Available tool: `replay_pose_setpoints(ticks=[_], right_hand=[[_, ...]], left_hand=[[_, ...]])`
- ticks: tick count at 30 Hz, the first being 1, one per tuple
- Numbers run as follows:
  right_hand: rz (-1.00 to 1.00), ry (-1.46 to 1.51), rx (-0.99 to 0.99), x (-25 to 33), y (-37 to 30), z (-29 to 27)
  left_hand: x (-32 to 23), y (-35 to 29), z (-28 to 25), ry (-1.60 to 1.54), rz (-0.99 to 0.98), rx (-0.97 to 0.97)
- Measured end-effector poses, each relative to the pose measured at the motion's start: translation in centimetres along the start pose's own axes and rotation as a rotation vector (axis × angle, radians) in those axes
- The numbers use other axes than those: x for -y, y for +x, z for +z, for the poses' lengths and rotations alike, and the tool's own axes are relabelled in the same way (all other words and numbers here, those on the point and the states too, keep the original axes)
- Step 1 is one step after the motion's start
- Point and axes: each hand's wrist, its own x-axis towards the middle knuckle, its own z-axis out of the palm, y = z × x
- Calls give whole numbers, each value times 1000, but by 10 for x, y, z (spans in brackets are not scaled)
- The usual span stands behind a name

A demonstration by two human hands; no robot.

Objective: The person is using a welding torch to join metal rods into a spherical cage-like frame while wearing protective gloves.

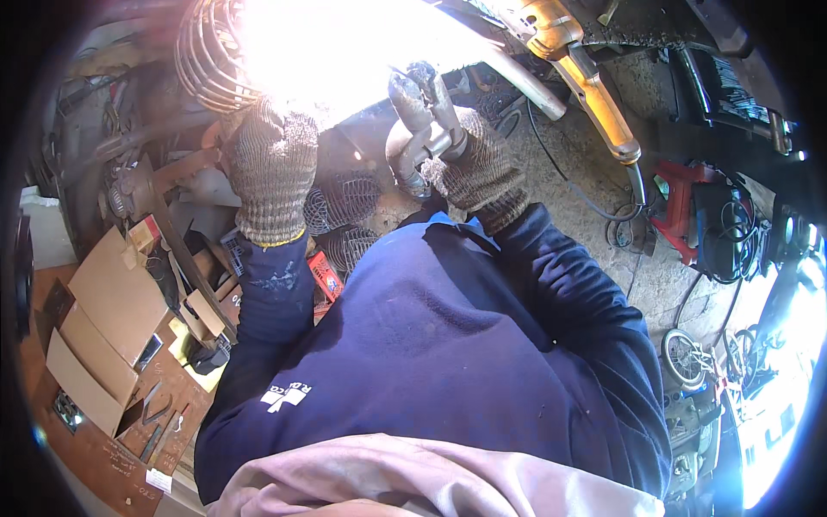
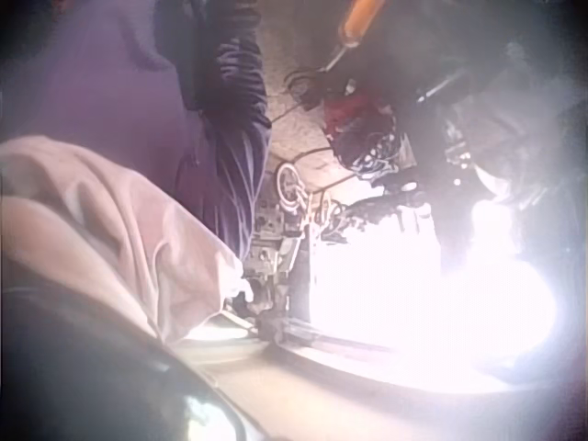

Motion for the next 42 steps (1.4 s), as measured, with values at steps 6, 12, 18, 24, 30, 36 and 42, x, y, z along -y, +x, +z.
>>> replay_pose_setpoints(ticks=[6,12,18,24,30,36,42], right_hand=[[-45,-167,176,-26,2,-14],[104,420,-96,-9,-6,0],[151,536,-23,9,0,1],[256,262,-2,6,-1,0],[233,174,10,-19,-4,5],[79,-5,-100,-22,-4,10],[52,36,-92,-15,-7,7]], left_hand=[[-6,2,-5,-47,-68,62],[-8,13,4,-148,93,-73],[-5,10,8,-192,85,-65],[1,7,15,-220,109,-100],[3,7,13,-179,166,-81],[7,7,13,-119,214,-100],[6,2,9,-63,128,-74]])
